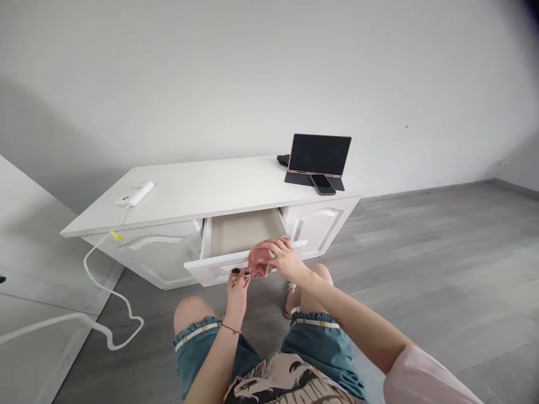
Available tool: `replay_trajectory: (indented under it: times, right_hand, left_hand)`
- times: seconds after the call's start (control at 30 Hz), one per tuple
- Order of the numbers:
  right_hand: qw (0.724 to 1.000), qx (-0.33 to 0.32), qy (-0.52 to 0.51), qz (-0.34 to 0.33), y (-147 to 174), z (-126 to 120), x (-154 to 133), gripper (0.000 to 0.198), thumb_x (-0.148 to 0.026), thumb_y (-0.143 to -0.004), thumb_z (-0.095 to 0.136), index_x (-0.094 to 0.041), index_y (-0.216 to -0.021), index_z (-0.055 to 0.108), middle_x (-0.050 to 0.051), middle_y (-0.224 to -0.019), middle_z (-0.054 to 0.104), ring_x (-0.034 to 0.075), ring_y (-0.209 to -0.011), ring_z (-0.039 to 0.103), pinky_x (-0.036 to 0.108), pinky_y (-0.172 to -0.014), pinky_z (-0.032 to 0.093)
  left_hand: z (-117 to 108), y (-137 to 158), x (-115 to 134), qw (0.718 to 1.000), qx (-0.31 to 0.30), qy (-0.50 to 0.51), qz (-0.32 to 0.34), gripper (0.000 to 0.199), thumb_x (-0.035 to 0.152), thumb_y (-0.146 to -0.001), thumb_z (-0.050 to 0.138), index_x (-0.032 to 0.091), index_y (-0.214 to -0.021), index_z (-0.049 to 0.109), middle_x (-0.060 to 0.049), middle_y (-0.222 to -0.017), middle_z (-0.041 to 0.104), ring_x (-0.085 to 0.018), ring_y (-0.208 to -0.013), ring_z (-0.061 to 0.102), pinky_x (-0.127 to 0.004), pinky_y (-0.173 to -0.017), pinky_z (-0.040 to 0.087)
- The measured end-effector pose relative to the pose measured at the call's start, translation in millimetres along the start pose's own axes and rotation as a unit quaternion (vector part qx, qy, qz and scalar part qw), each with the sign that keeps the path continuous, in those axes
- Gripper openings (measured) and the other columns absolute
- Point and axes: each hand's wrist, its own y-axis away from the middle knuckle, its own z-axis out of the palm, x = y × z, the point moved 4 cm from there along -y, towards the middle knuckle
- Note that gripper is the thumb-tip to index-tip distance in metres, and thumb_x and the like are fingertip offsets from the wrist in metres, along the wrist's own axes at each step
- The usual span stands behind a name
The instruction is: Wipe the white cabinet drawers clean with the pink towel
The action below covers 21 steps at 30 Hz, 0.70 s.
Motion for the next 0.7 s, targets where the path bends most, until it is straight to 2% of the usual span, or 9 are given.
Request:
replay_trajectory:
  times: [0.2, 0.3, 0.37, 0.47, 0.57, 0.63, 0.7]
  right_hand:
    - [0.990, 0.077, 0.094, 0.071, 58.2, -7.6, 30.4, 0.016, -0.016, -0.087, 0.068, -0.027, -0.091, 0.079, 0.008, -0.133, 0.062, 0.026, -0.128, 0.043, 0.044, -0.109, 0.029]
    - [0.972, 0.143, 0.103, 0.153, 82.9, 12.7, 32.3, 0.023, -0.008, -0.084, 0.063, -0.025, -0.083, 0.078, 0.009, -0.125, 0.064, 0.027, -0.124, 0.044, 0.046, -0.105, 0.032]
    - [0.946, 0.203, 0.072, 0.241, 95.2, 36.5, 29.6, 0.031, -0.004, -0.081, 0.057, -0.026, -0.087, 0.078, 0.010, -0.120, 0.063, 0.027, -0.118, 0.045, 0.046, -0.100, 0.036]
    - [0.881, 0.273, -0.050, 0.383, 104.3, 79.8, 23.3, 0.035, -0.005, -0.076, 0.049, -0.023, -0.089, 0.075, 0.011, -0.116, 0.060, 0.026, -0.116, 0.045, 0.047, -0.102, 0.040]
    - [0.798, 0.289, -0.155, 0.506, 103.6, 117.9, 17.0, 0.033, -0.010, -0.072, 0.043, -0.021, -0.089, 0.069, 0.011, -0.116, 0.056, 0.025, -0.120, 0.046, 0.047, -0.108, 0.038]
    - [0.738, 0.304, -0.217, 0.562, 101.0, 136.5, 12.8, 0.032, -0.014, -0.070, 0.041, -0.021, -0.093, 0.063, 0.012, -0.119, 0.053, 0.024, -0.121, 0.047, 0.045, -0.107, 0.039]
    - [0.680, 0.321, -0.329, 0.571, 94.0, 153.7, 7.1, 0.033, -0.018, -0.069, 0.041, -0.022, -0.098, 0.057, 0.011, -0.117, 0.053, 0.023, -0.119, 0.050, 0.043, -0.103, 0.043]
  left_hand:
    - [2.4, -0.1, -0.2, 1.000, 0.017, -0.021, 0.009, 0.032, 0.027, -0.069, 0.082, 0.023, -0.067, 0.050, 0.004, -0.075, 0.063, -0.012, -0.080, 0.066, -0.039, -0.102, 0.046]
    - [3.6, -1.8, -1.2, 1.000, 0.011, -0.022, 0.002, 0.035, 0.029, -0.065, 0.086, 0.022, -0.069, 0.051, 0.002, -0.078, 0.066, -0.013, -0.083, 0.068, -0.036, -0.097, 0.048]
    - [4.2, -2.3, -0.8, 1.000, 0.009, -0.019, -0.006, 0.038, 0.029, -0.062, 0.087, 0.022, -0.068, 0.050, 0.001, -0.079, 0.068, -0.013, -0.081, 0.068, -0.034, -0.092, 0.049]
    - [4.9, -1.9, 0.5, 1.000, 0.014, -0.017, -0.017, 0.038, 0.026, -0.064, 0.087, 0.022, -0.067, 0.049, 0.000, -0.079, 0.070, -0.013, -0.077, 0.069, -0.030, -0.087, 0.050]
    - [5.1, -1.2, 0.6, 0.999, 0.015, -0.018, -0.026, 0.034, 0.022, -0.070, 0.082, 0.022, -0.067, 0.049, -0.002, -0.081, 0.072, -0.012, -0.081, 0.070, -0.028, -0.085, 0.051]
    - [4.4, -1.4, 0.1, 0.999, 0.020, -0.022, -0.028, 0.033, 0.020, -0.073, 0.080, 0.021, -0.067, 0.048, -0.002, -0.082, 0.071, -0.013, -0.083, 0.071, -0.028, -0.086, 0.051]
    - [4.1, -1.7, -0.1, 0.999, 0.030, -0.024, -0.024, 0.033, 0.017, -0.075, 0.078, 0.021, -0.066, 0.047, -0.001, -0.080, 0.070, -0.013, -0.082, 0.071, -0.029, -0.087, 0.052]
